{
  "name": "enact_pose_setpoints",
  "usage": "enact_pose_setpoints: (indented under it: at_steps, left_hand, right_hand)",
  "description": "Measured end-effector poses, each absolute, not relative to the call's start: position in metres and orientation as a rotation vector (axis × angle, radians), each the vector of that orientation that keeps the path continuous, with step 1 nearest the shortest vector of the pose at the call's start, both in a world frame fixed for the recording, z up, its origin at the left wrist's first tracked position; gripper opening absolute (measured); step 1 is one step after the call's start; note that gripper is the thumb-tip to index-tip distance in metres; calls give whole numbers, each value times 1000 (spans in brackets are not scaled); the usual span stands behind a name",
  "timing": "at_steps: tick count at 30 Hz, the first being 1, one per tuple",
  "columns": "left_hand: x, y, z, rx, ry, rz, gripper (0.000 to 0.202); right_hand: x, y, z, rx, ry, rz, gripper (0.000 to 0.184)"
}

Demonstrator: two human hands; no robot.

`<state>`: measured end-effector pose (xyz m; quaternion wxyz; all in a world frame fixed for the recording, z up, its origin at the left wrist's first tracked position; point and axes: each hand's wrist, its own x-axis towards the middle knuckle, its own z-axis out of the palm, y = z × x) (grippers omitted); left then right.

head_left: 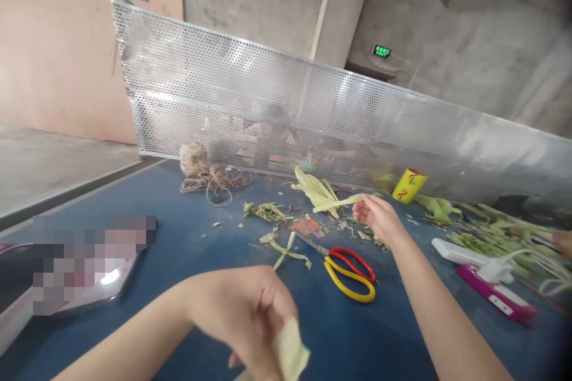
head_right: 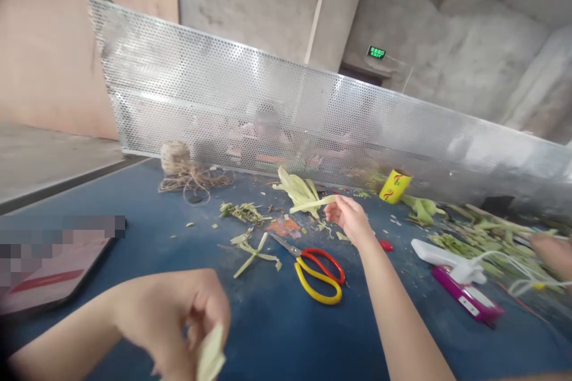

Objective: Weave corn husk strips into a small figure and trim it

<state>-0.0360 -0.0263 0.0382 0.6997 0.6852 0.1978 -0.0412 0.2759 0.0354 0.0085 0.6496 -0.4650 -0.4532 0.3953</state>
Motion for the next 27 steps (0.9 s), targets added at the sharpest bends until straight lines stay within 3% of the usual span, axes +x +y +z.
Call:
enact_pose_setpoints:
  at_steps: [6, 14, 19, 27]
  left_hand:
    - [-33, -16, 29, 1451, 325, 157, 13]
    - [-27, 9, 16, 1413, 580, 632, 22]
    - [-23, 20, 5, 1405, 687, 736, 25]
    - [-17, 20, -5, 1449, 726, 762, 30]
  right_hand:
    - [203, 41, 33, -996, -1301, 1110, 20]
    - [140, 67, 22, -1215, -1403, 968, 22]
    - [148, 33, 10, -1251, -1597, 939, 26]
    - [148, 7, 1, -1194, -1735, 979, 19]
